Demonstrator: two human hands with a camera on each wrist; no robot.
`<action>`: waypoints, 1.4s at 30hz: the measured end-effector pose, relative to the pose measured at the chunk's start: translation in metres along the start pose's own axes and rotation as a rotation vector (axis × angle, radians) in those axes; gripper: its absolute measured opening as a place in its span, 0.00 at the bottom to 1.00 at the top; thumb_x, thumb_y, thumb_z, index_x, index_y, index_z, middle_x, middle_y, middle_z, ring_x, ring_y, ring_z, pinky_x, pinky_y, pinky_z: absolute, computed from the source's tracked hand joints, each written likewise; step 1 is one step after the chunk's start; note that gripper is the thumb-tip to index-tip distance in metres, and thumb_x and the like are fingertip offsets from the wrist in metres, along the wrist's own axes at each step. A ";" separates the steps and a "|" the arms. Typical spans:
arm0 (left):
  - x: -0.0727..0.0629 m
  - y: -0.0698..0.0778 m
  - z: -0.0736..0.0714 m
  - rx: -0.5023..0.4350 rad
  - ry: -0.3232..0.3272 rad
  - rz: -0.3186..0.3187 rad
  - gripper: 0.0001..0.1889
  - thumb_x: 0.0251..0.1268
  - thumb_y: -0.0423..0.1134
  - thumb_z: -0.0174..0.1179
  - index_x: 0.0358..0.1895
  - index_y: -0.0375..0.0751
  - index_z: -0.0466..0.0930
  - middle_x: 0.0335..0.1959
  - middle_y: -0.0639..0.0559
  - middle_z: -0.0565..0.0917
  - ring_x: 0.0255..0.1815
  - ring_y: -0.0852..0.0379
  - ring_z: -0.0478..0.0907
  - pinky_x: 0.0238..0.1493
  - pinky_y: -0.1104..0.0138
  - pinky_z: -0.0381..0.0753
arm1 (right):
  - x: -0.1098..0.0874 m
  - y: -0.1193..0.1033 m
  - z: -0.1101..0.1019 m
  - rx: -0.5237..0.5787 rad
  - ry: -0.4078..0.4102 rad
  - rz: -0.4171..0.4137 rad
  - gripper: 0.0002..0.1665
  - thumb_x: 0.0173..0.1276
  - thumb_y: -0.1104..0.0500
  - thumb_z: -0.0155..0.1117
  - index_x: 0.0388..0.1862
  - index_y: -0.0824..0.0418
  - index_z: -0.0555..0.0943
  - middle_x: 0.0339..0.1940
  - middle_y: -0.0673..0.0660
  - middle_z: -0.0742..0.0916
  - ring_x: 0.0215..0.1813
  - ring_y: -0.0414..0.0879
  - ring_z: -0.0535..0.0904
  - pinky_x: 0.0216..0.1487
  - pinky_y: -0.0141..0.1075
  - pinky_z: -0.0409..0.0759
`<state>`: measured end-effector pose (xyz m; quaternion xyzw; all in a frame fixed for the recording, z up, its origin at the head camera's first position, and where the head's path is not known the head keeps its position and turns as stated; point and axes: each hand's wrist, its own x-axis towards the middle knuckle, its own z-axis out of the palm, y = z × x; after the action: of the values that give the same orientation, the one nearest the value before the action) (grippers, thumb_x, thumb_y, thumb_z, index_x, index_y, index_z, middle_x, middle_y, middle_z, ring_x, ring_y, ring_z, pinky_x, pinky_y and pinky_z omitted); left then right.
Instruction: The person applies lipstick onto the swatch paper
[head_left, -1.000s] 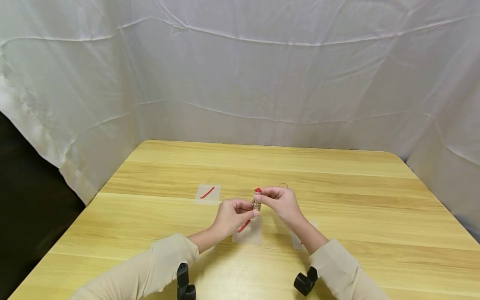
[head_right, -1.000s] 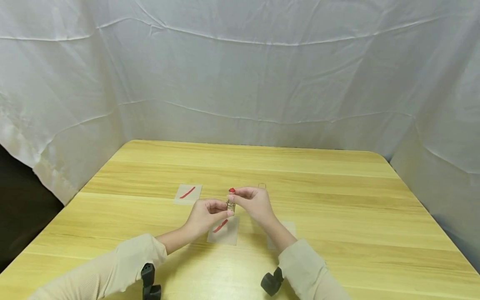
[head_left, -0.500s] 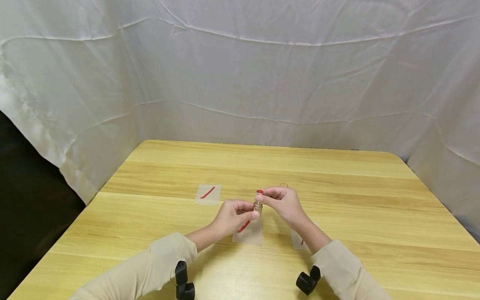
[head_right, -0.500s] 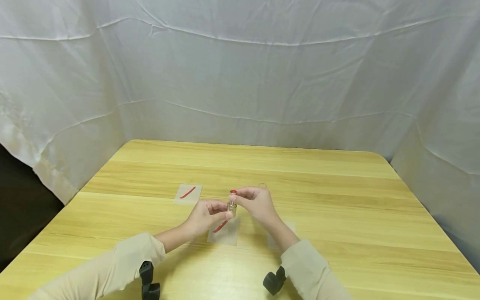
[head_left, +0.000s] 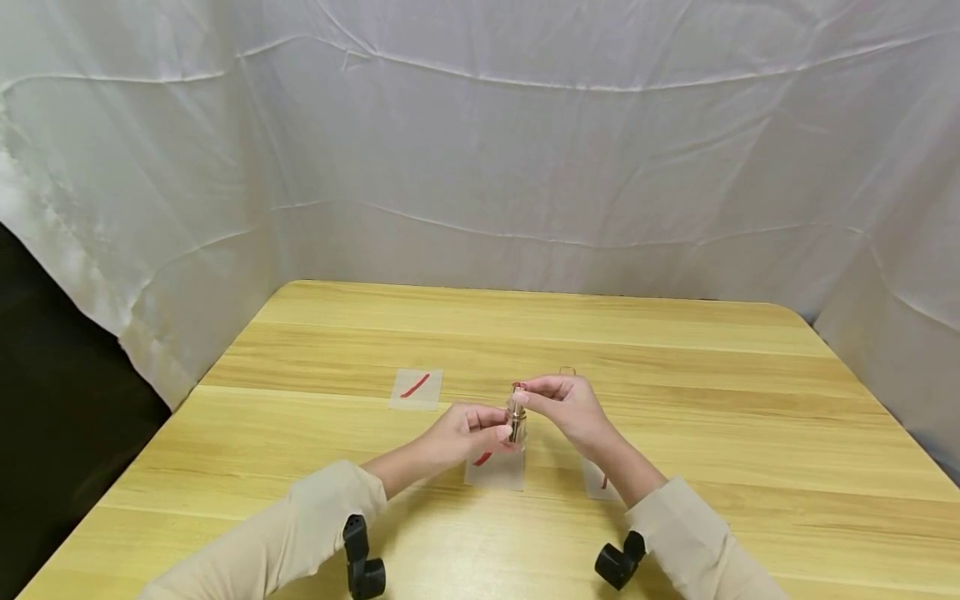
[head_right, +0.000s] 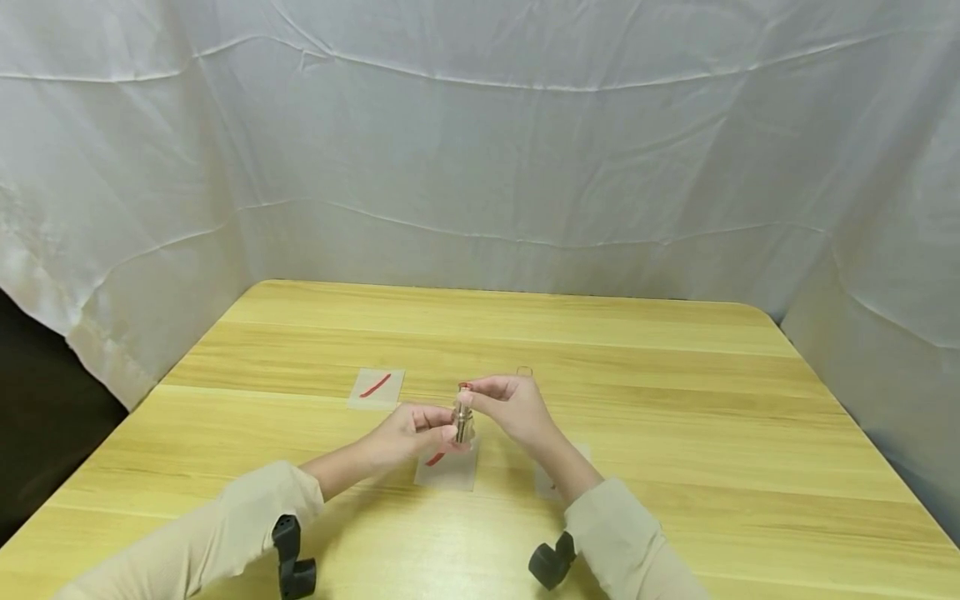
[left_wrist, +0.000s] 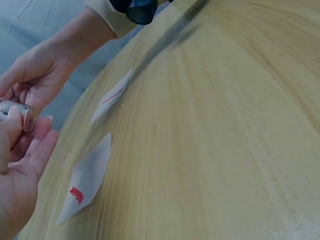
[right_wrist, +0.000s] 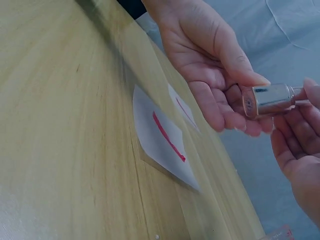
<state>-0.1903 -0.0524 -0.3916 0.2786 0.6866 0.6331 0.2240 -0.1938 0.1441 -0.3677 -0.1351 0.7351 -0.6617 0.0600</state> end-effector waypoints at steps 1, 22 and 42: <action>0.000 0.000 0.001 0.003 0.010 -0.005 0.18 0.70 0.32 0.49 0.57 0.21 0.69 0.49 0.27 0.78 0.50 0.38 0.79 0.53 0.59 0.79 | 0.000 0.000 0.000 0.011 0.010 0.004 0.18 0.62 0.62 0.63 0.43 0.77 0.79 0.31 0.38 0.87 0.41 0.35 0.81 0.50 0.30 0.79; 0.010 0.003 0.021 0.182 0.438 -0.011 0.12 0.54 0.33 0.66 0.40 0.28 0.82 0.38 0.36 0.85 0.35 0.53 0.84 0.36 0.73 0.83 | 0.001 -0.002 0.011 0.056 0.211 0.008 0.04 0.56 0.61 0.70 0.31 0.59 0.84 0.31 0.44 0.87 0.40 0.38 0.82 0.46 0.30 0.80; 0.003 0.005 0.009 -0.097 0.248 -0.045 0.17 0.59 0.31 0.61 0.49 0.23 0.76 0.45 0.31 0.82 0.38 0.63 0.83 0.46 0.67 0.82 | -0.001 -0.005 0.005 -0.006 0.143 -0.009 0.20 0.60 0.57 0.67 0.42 0.73 0.80 0.30 0.40 0.86 0.42 0.35 0.81 0.49 0.29 0.79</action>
<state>-0.1860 -0.0431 -0.3877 0.1713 0.6837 0.6899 0.1648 -0.1907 0.1389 -0.3635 -0.0909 0.7389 -0.6677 0.0038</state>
